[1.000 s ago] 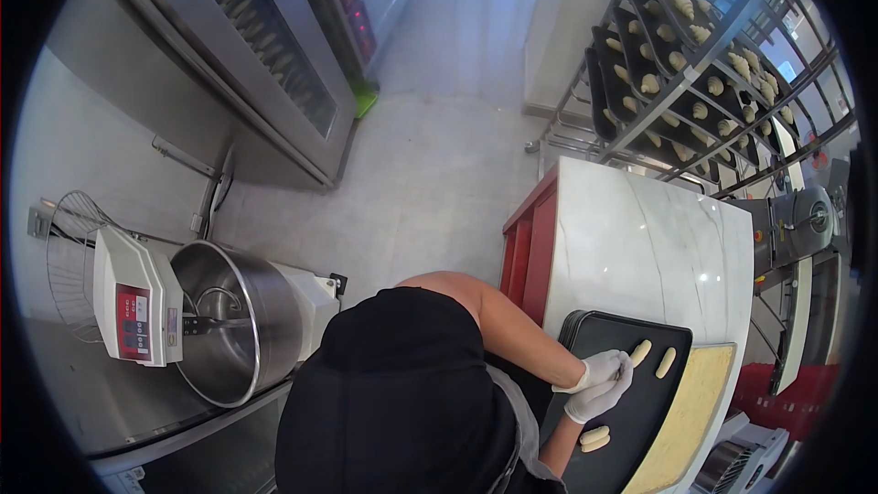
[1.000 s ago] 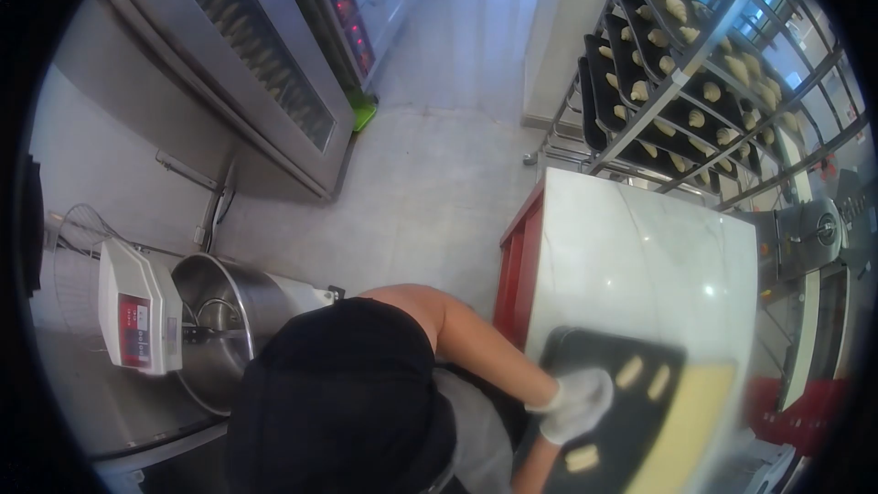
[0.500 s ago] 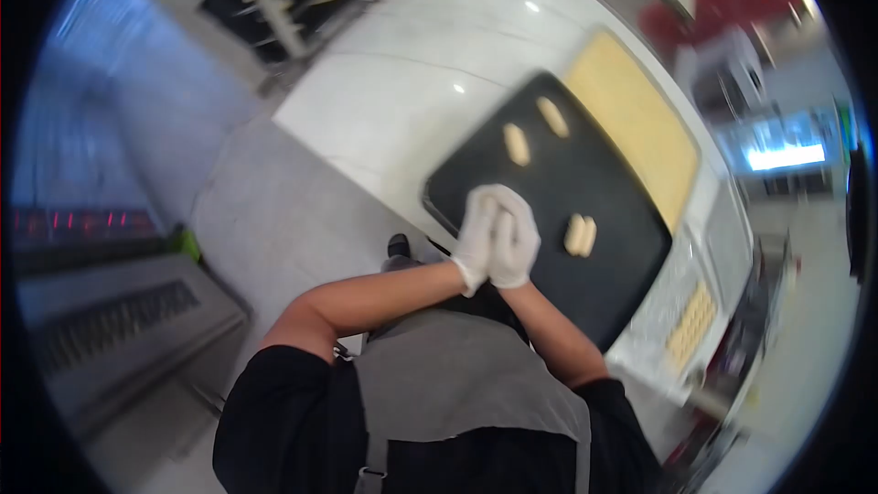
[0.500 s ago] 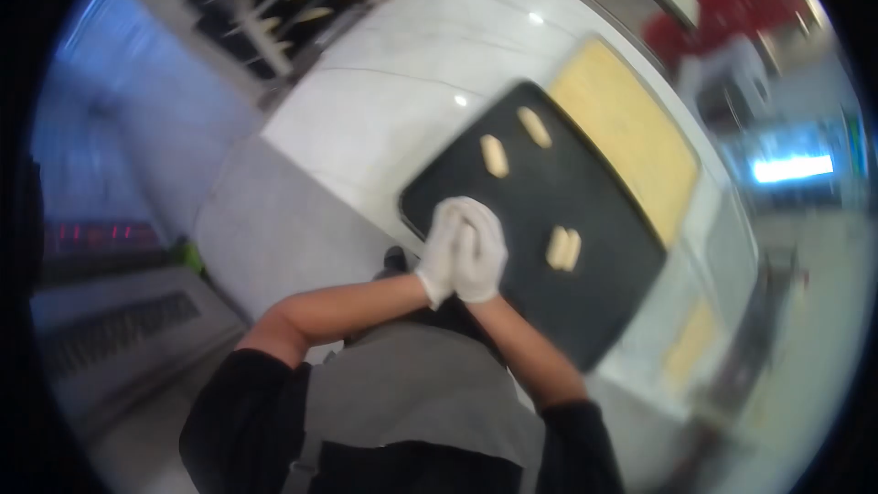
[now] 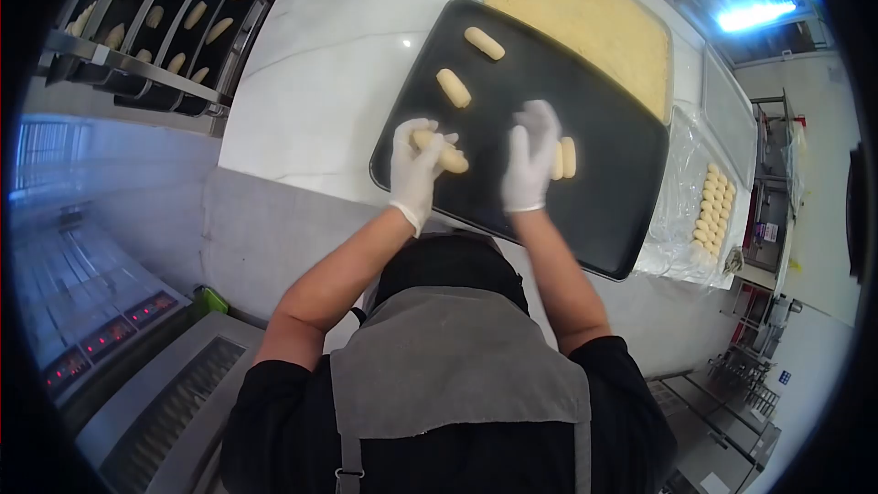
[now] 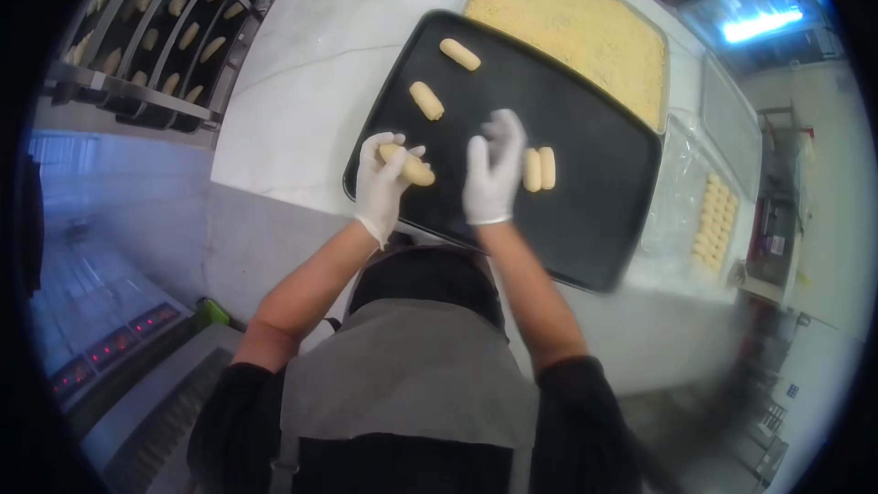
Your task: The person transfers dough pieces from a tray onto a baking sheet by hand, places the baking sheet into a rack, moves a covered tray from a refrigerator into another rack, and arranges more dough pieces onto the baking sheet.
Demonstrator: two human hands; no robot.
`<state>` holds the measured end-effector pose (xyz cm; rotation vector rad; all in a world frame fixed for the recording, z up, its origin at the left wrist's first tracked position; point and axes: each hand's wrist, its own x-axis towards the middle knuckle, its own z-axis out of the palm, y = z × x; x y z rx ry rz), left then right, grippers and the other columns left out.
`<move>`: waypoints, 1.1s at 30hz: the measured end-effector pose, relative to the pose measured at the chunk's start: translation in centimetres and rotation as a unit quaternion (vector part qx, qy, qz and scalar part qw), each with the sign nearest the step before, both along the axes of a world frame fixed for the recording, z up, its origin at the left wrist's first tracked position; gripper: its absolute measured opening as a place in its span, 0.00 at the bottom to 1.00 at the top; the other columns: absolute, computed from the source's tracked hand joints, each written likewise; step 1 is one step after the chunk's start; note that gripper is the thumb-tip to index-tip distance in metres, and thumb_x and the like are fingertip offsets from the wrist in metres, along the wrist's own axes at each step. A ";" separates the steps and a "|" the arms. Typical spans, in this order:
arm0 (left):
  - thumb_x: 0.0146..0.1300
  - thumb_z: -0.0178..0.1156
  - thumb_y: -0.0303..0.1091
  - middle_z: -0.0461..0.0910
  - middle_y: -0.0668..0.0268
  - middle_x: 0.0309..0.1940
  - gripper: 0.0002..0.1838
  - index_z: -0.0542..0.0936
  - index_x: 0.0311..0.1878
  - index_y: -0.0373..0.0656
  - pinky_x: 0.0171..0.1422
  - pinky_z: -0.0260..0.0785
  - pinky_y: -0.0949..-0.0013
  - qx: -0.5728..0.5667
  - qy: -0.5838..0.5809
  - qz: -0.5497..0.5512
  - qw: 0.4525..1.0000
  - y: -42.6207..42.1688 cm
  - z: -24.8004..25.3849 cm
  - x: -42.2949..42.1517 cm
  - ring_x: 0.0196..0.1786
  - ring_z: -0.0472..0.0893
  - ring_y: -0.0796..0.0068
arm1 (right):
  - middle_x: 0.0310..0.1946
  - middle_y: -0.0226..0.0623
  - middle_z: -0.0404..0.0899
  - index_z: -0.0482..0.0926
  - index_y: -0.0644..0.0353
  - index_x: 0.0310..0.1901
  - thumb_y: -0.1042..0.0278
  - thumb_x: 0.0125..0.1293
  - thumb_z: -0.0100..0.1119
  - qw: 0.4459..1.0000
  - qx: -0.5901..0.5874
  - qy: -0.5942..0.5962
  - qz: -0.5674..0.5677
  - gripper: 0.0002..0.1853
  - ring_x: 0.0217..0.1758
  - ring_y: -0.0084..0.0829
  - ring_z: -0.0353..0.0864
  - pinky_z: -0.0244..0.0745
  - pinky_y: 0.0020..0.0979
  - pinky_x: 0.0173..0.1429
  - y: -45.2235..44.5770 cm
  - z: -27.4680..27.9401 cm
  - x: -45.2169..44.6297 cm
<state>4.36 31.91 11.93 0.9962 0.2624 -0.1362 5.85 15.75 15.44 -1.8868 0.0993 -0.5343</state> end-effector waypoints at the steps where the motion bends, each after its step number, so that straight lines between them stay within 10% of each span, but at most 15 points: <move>1: 0.73 0.61 0.36 0.72 0.64 0.55 0.18 0.70 0.62 0.47 0.63 0.71 0.66 0.080 0.023 -0.021 0.996 0.9 -1.9 1.0 0.58 0.77 0.68 | 0.63 0.50 0.72 0.68 0.62 0.68 0.59 0.69 0.62 0.963 -0.260 -0.047 -0.057 0.29 0.61 0.42 0.77 0.71 0.38 0.65 -3.3 -0.5 0.6; 3: 0.71 0.64 0.36 0.73 0.63 0.55 0.19 0.71 0.61 0.46 0.63 0.71 0.64 0.161 0.047 -0.048 0.985 2.4 -3.0 1.9 0.57 0.78 0.65 | 0.62 0.51 0.73 0.70 0.61 0.68 0.54 0.62 0.70 0.832 -0.520 0.066 -0.181 0.36 0.63 0.50 0.77 0.74 0.43 0.65 -7.6 -0.9 -0.1; 6: 0.64 0.69 0.36 0.73 0.56 0.59 0.21 0.75 0.57 0.42 0.64 0.71 0.59 0.582 -0.257 -0.030 0.771 4.1 -2.5 2.4 0.58 0.78 0.54 | 0.59 0.52 0.74 0.71 0.61 0.67 0.53 0.59 0.72 0.884 -0.420 0.185 -0.089 0.37 0.62 0.54 0.76 0.75 0.44 0.63 -11.6 -4.1 -1.1; 14: 0.57 0.74 0.41 0.72 0.50 0.64 0.34 0.74 0.65 0.39 0.69 0.68 0.56 0.658 -0.289 -0.223 0.658 5.1 -0.2 1.4 0.62 0.74 0.46 | 0.53 0.53 0.76 0.71 0.62 0.66 0.54 0.56 0.74 0.908 -0.349 0.213 -0.093 0.39 0.60 0.54 0.76 0.76 0.44 0.60 -9.4 -5.5 -4.9; 18: 0.56 0.75 0.42 0.71 0.49 0.65 0.40 0.70 0.70 0.39 0.68 0.68 0.59 0.684 -0.346 -0.131 0.629 4.2 0.7 0.1 0.63 0.74 0.47 | 0.53 0.52 0.76 0.72 0.62 0.65 0.59 0.58 0.72 0.938 -0.286 0.161 -0.115 0.34 0.58 0.49 0.77 0.76 0.42 0.58 -9.2 -4.3 -6.7; 19: 0.56 0.75 0.42 0.71 0.49 0.65 0.40 0.70 0.70 0.39 0.68 0.68 0.59 0.680 -0.353 -0.133 0.628 3.6 1.4 -0.5 0.63 0.74 0.47 | 0.53 0.51 0.76 0.72 0.62 0.64 0.62 0.60 0.71 0.956 -0.235 0.133 -0.116 0.32 0.58 0.47 0.77 0.77 0.41 0.58 -8.7 -3.6 -6.9; 22: 0.61 0.72 0.42 0.70 0.48 0.66 0.39 0.68 0.72 0.39 0.67 0.68 0.61 0.368 -0.268 -0.167 0.875 -0.3 4.5 -3.0 0.66 0.74 0.52 | 0.51 0.50 0.77 0.75 0.63 0.60 0.65 0.64 0.66 0.992 -0.018 0.080 -0.100 0.24 0.56 0.42 0.78 0.76 0.38 0.57 -5.0 -0.7 -8.1; 33: 0.77 0.53 0.35 0.82 0.58 0.48 0.14 0.74 0.60 0.38 0.59 0.72 0.66 0.231 -0.237 -0.140 0.933 -11.6 4.0 -3.5 0.51 0.82 0.66 | 0.38 0.45 0.82 0.80 0.62 0.50 0.62 0.74 0.57 0.979 -0.017 0.202 0.020 0.12 0.38 0.37 0.83 0.78 0.33 0.47 -7.6 2.6 -7.4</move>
